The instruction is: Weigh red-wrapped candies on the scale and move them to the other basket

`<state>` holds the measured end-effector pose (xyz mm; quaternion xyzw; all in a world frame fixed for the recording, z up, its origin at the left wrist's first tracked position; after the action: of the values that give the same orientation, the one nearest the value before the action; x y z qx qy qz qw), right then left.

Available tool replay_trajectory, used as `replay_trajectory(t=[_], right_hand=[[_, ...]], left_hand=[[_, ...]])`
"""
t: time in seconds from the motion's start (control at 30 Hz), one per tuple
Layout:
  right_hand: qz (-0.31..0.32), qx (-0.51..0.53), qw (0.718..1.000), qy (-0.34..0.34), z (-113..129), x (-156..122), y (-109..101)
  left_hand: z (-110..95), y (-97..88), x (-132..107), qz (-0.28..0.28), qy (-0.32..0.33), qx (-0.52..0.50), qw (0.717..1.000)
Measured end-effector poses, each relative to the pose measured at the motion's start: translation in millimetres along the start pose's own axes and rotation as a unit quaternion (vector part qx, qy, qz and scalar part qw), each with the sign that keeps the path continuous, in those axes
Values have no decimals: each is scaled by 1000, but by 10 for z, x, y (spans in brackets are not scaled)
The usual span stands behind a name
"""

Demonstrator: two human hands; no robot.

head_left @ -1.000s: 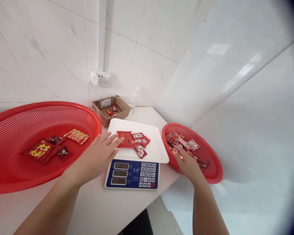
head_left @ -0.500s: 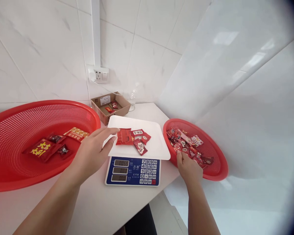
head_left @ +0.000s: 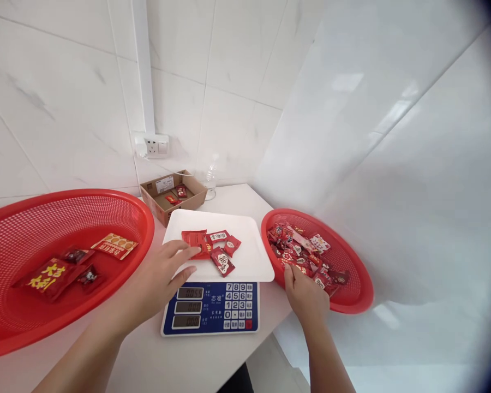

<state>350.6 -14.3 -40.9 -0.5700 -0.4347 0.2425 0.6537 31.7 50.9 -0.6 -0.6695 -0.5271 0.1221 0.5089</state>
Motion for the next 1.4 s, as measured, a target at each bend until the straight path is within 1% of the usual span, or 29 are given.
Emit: replay_trajectory(t=[0.1,0.2,0.27,0.4,0.47,0.53,0.67,0.73,0.93,1.03,1.1,1.27,1.4], right_hand=[[4,2,1000,-5,3,-6,-3],[3,7,1000,-13,5,-9,2],[0,8,1000,-17,5,-9,2],[-5,13,1000,-19,-1,-5,9],[-4,14,1000,-15,-10,-2,26],[-6,13,1000,-11,-19,1,44],[-10,15,1000,-2,-31,5,72],[-4,17,1000,1,-31,6,80],[-15,18,1000,-8,-27,7,55],[-22,11,999,-21,-19,10,40],[-23,10,999,-25,-15,14,30],[-11,11,999,-30,-8,17,19],[-27,27,999,-37,-14,8,17]], left_hand=[[73,195,-30,52,35,49,997],[149,296,-31,74,26,99,992],[182,305,-6,70,6,131,989],[223,292,51,38,-22,179,983],[235,304,61,21,-20,184,983],[232,332,56,13,-10,167,986],[154,401,22,41,27,110,993],[100,424,14,48,43,107,992],[26,507,29,-10,67,150,986],[24,540,39,-16,64,169,983],[2,528,73,-17,56,175,983],[-170,520,281,27,59,161,985],[-291,551,401,50,72,154,984]])
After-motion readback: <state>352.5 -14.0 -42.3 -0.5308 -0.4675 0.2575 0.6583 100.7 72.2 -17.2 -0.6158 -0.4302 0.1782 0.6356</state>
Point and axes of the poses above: each hand's wrist, its own x-axis towards the middle knuckle, its own y-axis out of the palm, z = x × y, the point moved 5 cm from there along x, towards the middle knuckle, and after that the axes turned 10 degrees about -z, right-handed, at the moved point
